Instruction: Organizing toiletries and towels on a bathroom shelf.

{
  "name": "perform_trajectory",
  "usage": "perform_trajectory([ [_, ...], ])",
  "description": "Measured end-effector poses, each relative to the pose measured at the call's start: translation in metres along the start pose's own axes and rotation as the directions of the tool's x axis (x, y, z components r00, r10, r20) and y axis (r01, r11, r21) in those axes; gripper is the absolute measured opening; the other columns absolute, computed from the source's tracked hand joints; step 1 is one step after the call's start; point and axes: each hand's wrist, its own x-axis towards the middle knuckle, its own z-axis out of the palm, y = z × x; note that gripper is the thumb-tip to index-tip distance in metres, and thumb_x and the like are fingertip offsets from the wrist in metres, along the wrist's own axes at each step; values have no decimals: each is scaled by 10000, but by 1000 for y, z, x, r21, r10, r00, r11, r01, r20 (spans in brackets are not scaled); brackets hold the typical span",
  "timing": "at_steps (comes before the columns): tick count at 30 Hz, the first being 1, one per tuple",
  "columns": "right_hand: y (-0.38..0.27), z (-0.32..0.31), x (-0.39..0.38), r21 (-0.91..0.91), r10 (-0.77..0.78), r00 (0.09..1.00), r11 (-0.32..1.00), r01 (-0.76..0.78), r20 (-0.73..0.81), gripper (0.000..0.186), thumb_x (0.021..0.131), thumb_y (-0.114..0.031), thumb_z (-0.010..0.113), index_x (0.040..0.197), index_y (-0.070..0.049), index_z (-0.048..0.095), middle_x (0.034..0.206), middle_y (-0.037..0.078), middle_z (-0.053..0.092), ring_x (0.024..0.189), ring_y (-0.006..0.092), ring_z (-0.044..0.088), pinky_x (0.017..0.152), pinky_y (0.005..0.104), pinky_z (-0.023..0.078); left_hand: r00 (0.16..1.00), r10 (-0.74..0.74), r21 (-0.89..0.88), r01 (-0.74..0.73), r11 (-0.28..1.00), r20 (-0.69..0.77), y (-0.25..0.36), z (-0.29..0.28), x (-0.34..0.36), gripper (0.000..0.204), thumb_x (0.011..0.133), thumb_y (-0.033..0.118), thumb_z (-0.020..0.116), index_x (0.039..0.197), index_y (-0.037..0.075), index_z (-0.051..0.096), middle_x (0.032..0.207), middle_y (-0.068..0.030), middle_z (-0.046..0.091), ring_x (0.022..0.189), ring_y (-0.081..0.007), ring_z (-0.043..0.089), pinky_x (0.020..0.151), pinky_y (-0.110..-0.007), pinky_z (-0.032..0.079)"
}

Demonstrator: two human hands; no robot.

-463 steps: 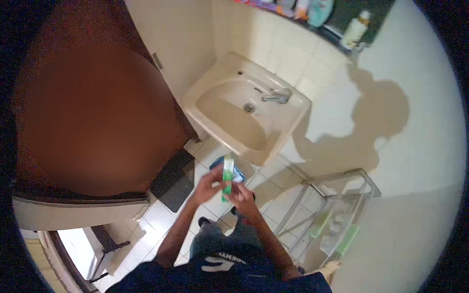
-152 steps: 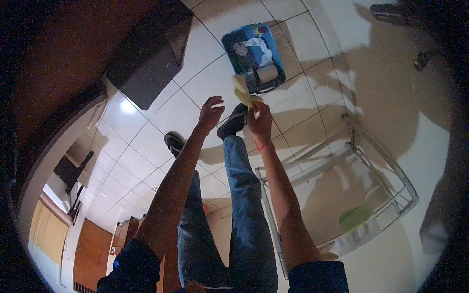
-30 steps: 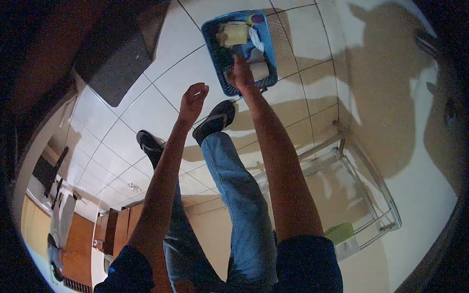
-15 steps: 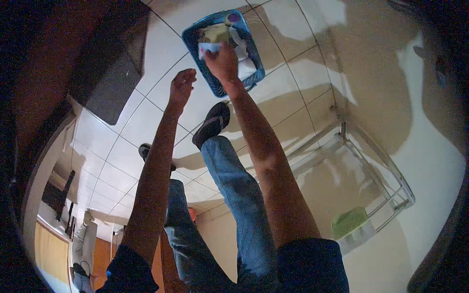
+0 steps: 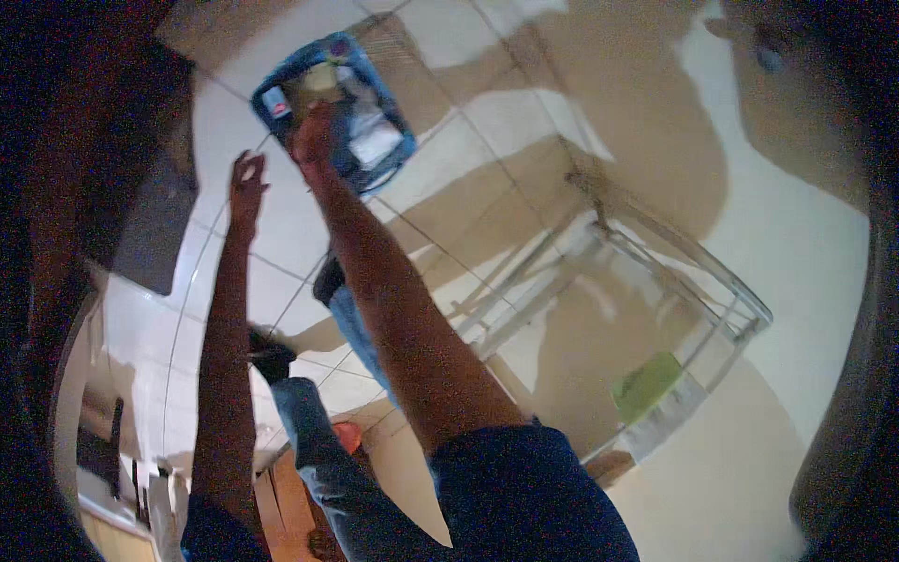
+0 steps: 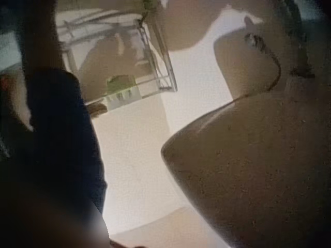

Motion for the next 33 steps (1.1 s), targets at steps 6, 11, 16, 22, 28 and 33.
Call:
perform_trajectory([
  [6, -61, 10, -100, 330, 247, 584, 630, -703, 773, 626, 875, -312, 615, 1379, -20, 386, 1314, 246, 505, 1227, 406, 472, 1052, 442, 364, 900, -422, 323, 435, 841, -111, 28, -29, -26, 727, 901, 318, 680, 1466, 193, 239, 1314, -77, 503, 1137, -214, 555, 915, -438, 475],
  [11, -48, 9, -121, -108, 363, 486, 873, -476, 795, 441, 838, -346, 628, 1162, -47, 612, 1125, 225, 646, 1093, 379, 602, 933, 449, 482, 941, -338, 493, 281, 823, 28, 40, -15, -12, 748, 927, 361, 627, 1505, 131, 211, 1308, -160, 490, 1077, -267, 587, 866, -450, 513],
  [16, -58, -32, -123, -133, 343, 383, 868, -479, 858, 497, 828, -349, 642, 1150, 27, 592, 1206, 250, 595, 1152, 385, 558, 967, 442, 462, 960, -137, 849, -142, 510, 243, 14, -44, 17, 537, 906, 225, 644, 1320, -65, 463, 1222, -282, 541, 1130, -379, 564, 894, -365, 529],
  [22, -57, -75, -108, 267, 262, 951, 916, -299, 167, 360, 797, -226, 721, 1021, 2, 554, 934, 232, 594, 927, 424, 580, 799, 499, 465, 926, 100, 796, -365, 483, 364, -10, -37, -27, 476, 900, 203, 648, 1234, -103, 505, 1169, -260, 563, 1001, -301, 626, 822, -367, 556],
  [28, -63, -52, -52, 520, 337, 935, 781, -345, 114, 508, 769, -188, 721, 1165, 31, 491, 1074, 264, 557, 1017, 437, 540, 911, 471, 436, 966, -122, 878, -150, 455, 228, -41, -31, -67, 559, 913, 339, 638, 1269, -74, 515, 1098, -213, 625, 1026, -304, 621, 865, -378, 504],
  [33, -53, -16, -44, 199, 367, 930, 910, -363, 18, 485, 706, -125, 763, 1103, -3, 511, 989, 216, 641, 968, 422, 613, 836, 478, 495, 950, -122, 755, -148, 639, 289, -52, 8, -86, 425, 895, 323, 644, 1191, 22, 593, 1092, -246, 637, 942, -341, 656, 814, -429, 523],
])
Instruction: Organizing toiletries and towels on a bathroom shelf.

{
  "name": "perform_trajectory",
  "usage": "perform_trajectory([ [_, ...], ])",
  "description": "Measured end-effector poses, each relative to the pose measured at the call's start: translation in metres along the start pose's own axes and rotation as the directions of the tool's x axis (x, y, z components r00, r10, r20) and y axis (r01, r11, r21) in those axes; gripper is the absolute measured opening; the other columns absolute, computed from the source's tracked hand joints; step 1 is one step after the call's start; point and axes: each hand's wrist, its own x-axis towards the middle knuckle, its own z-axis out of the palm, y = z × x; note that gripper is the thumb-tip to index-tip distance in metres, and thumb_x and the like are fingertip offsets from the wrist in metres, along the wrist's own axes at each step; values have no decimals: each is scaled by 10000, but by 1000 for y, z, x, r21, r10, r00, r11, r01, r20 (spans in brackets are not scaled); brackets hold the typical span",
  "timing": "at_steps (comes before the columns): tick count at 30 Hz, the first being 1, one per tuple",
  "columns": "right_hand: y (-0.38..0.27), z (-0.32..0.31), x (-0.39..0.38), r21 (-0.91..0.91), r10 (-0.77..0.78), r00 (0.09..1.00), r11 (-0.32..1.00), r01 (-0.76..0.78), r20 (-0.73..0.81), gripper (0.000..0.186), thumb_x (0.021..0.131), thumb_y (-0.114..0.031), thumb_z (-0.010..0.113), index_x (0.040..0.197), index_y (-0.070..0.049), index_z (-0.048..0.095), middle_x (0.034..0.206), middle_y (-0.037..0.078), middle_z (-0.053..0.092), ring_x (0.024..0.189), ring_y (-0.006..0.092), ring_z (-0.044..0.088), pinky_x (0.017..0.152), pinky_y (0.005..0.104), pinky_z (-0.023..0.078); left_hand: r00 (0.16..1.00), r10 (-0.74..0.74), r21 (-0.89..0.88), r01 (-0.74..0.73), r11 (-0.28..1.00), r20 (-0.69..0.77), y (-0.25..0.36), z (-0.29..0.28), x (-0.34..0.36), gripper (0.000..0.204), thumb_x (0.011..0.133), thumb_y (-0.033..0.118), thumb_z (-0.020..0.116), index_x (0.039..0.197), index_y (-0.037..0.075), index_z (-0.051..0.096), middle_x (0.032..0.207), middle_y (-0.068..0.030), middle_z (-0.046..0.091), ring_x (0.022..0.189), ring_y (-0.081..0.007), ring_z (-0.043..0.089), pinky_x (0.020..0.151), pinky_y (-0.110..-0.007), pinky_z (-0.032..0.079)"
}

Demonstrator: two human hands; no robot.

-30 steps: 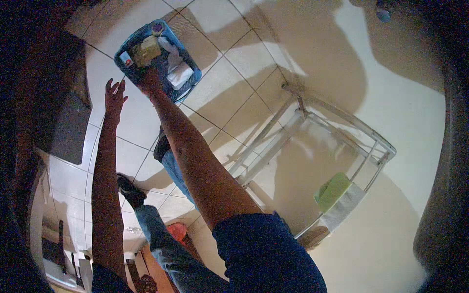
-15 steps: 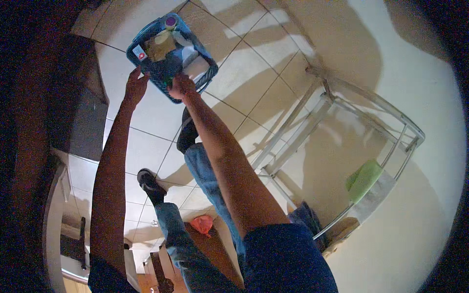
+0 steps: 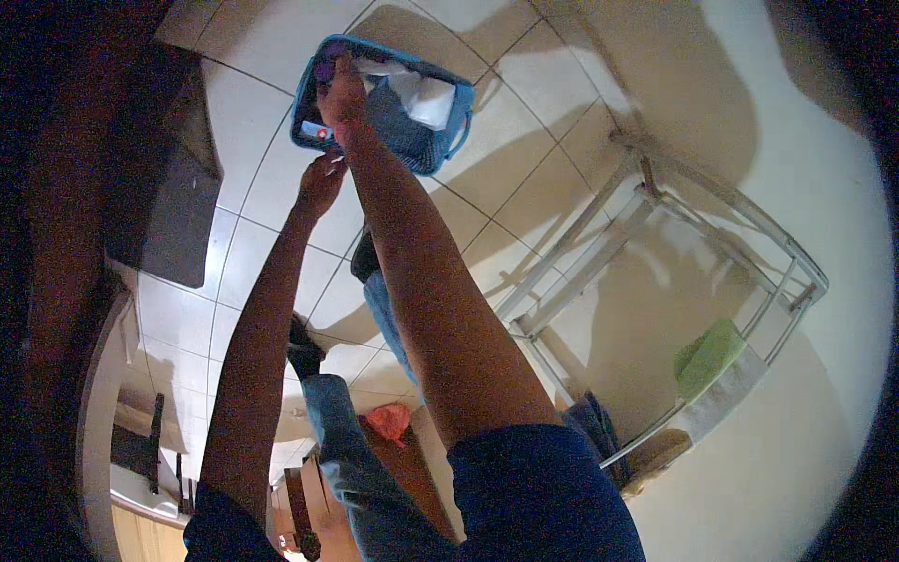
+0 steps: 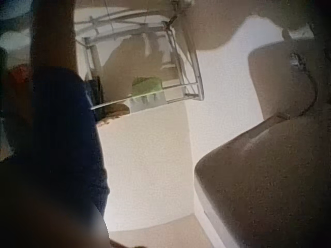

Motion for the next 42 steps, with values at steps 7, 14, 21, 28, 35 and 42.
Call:
perform_trajectory([
  [7, -12, -12, 4, -1, 179, 899, 981, -196, 400, 516, 781, -170, 695, 1221, 37, 521, 1117, 262, 615, 1056, 416, 598, 948, 453, 473, 988, -144, 75, 148, 986, -60, -2, 3, -13, 472, 936, 346, 589, 1255, 1, 548, 1143, -222, 634, 1017, -310, 642, 887, -393, 498],
  [14, 77, -86, -3, -169, -288, 957, 942, 288, 26, 233, 734, -147, 681, 905, -20, 587, 912, 166, 624, 852, 342, 619, 807, 423, 503, 984, -164, -52, 161, 986, -68, 38, 11, -2, 642, 895, 457, 600, 1323, -8, 488, 1234, -295, 567, 986, -359, 657, 881, -440, 507],
  [21, 132, -98, -36, -426, 237, 894, 903, -59, 379, 748, 723, -145, 694, 1322, 96, 316, 1272, 280, 439, 1215, 426, 430, 1052, 462, 346, 973, -197, -83, 188, 979, -121, 16, -15, -14, 543, 900, 391, 619, 1293, 31, 518, 1177, -265, 590, 966, -367, 644, 840, -428, 524],
  [28, 127, -72, -46, -228, 204, 966, 960, -164, 161, 822, 613, -283, 845, 1237, 30, 412, 1183, 218, 548, 1118, 387, 544, 947, 454, 447, 837, -10, -45, -18, 999, -548, 25, -44, -14, 264, 894, 174, 635, 1080, 8, 547, 1069, -189, 578, 964, -316, 592, 841, -412, 511],
  [35, 120, -69, -33, 261, 23, 933, 957, -124, 358, 843, 726, -170, 765, 1403, 9, 295, 1302, 249, 479, 1154, 415, 515, 998, 451, 421, 861, 67, -59, -112, 992, -505, 37, -62, 24, 454, 898, 235, 636, 1253, -9, 493, 1224, -241, 569, 1078, -376, 599, 885, -439, 490],
  [42, 79, -115, -34, -116, -186, 970, 972, 205, 153, 766, 769, -122, 673, 1414, 60, 300, 1380, 287, 408, 1324, 409, 376, 1105, 448, 313, 952, 56, -62, -79, 995, -300, 35, -64, 34, 548, 888, 287, 619, 1294, -48, 466, 1173, -275, 582, 1094, -391, 580, 941, -443, 460],
])
